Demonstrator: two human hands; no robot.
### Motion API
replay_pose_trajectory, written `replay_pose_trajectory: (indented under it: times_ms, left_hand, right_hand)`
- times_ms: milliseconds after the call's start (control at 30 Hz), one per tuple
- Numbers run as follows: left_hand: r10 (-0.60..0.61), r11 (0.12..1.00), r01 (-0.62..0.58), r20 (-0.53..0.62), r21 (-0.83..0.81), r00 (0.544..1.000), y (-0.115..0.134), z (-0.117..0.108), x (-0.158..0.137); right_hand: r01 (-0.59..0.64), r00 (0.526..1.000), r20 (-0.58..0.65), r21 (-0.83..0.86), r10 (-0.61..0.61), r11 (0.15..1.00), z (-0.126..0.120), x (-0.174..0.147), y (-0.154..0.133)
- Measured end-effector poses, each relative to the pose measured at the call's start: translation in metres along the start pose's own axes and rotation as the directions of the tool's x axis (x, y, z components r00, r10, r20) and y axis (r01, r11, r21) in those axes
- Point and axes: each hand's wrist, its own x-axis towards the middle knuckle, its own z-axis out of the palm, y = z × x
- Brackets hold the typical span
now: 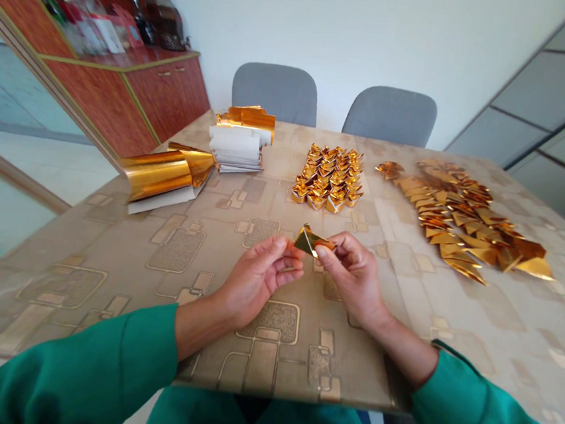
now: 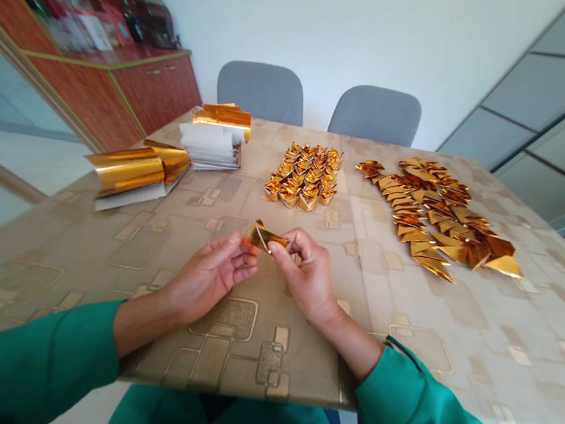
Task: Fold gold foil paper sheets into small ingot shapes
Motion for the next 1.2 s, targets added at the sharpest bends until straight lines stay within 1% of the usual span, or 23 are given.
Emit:
replay_pose_trajectory:
  times_ms: [67,167,300,400,500,567,633,700,733,800,833,933,1000,1067,1200]
  left_hand:
    - [-0.009,1.0,0.009,0.013,-0.002,1.0,-0.001,0.001,-0.001]
    - [-0.03,0.999,0.03,0.033,0.018,0.999,-0.003,0.002,-0.002]
    - [-0.029,0.999,0.029,-0.007,0.012,1.0,-0.005,0.001,-0.002]
    - [-0.001,1.0,0.002,-0.036,0.024,0.999,-0.005,-0.001,-0.001]
    - [0.03,0.998,-0.028,-0.048,0.05,0.998,-0.005,-0.001,-0.001]
    - [0.031,0.997,-0.028,-0.046,0.068,0.998,-0.005,-0.001,-0.001]
    - [0.02,0.997,-0.018,-0.021,0.077,1.0,-0.004,-0.002,0.0]
    - [-0.014,0.997,0.013,0.02,0.08,1.0,-0.002,-0.002,0.0]
    - [-0.042,0.996,0.038,0.046,0.082,0.998,0.0,-0.002,0.001]
    - [-0.109,0.991,0.1,0.104,0.091,0.989,0.004,-0.003,0.001]
    - [-0.141,0.987,0.128,0.136,0.097,0.981,0.006,-0.003,0.001]
    - [-0.201,0.977,0.182,0.194,0.113,0.96,0.009,-0.003,0.0]
    - [-0.229,0.971,0.208,0.205,0.119,0.952,0.01,-0.004,0.0]
    - [-0.257,0.965,0.236,0.225,0.119,0.94,0.009,-0.005,0.0]
    - [-0.311,0.95,0.298,0.306,0.091,0.9,0.01,-0.005,-0.002]
  right_hand:
    - [0.039,0.999,-0.028,-0.048,-0.041,0.998,0.0,-0.002,0.001]
    - [0.115,0.993,-0.016,-0.137,-0.118,0.984,0.001,-0.003,0.0]
    - [0.222,0.975,0.053,-0.25,-0.216,0.942,0.003,-0.005,-0.005]
    - [0.293,0.956,0.111,-0.309,-0.272,0.905,0.007,-0.006,-0.007]
    - [0.318,0.948,0.12,-0.327,-0.295,0.89,0.01,-0.007,-0.009]
    - [0.294,0.955,0.127,-0.303,-0.268,0.906,0.01,-0.007,-0.01]
    - [0.23,0.966,0.166,-0.208,-0.197,0.951,0.008,-0.007,-0.011]
    - [0.099,0.97,0.227,-0.026,-0.091,0.995,0.005,-0.007,-0.012]
    - [0.016,0.966,0.255,0.08,-0.036,0.997,0.004,-0.006,-0.013]
    - [-0.154,0.951,0.3,0.248,0.075,0.956,0.001,-0.005,-0.012]
    - [-0.228,0.938,0.324,0.295,0.127,0.928,0.0,-0.004,-0.012]
    - [-0.406,0.88,0.392,0.332,0.267,0.851,-0.003,-0.002,-0.012]
    - [-0.493,0.838,0.437,0.347,0.328,0.798,-0.005,-0.002,-0.014]
    - [-0.558,0.799,0.479,0.369,0.363,0.743,-0.007,-0.002,-0.017]
    - [-0.647,0.737,0.559,0.42,0.38,0.637,-0.009,-0.001,-0.022]
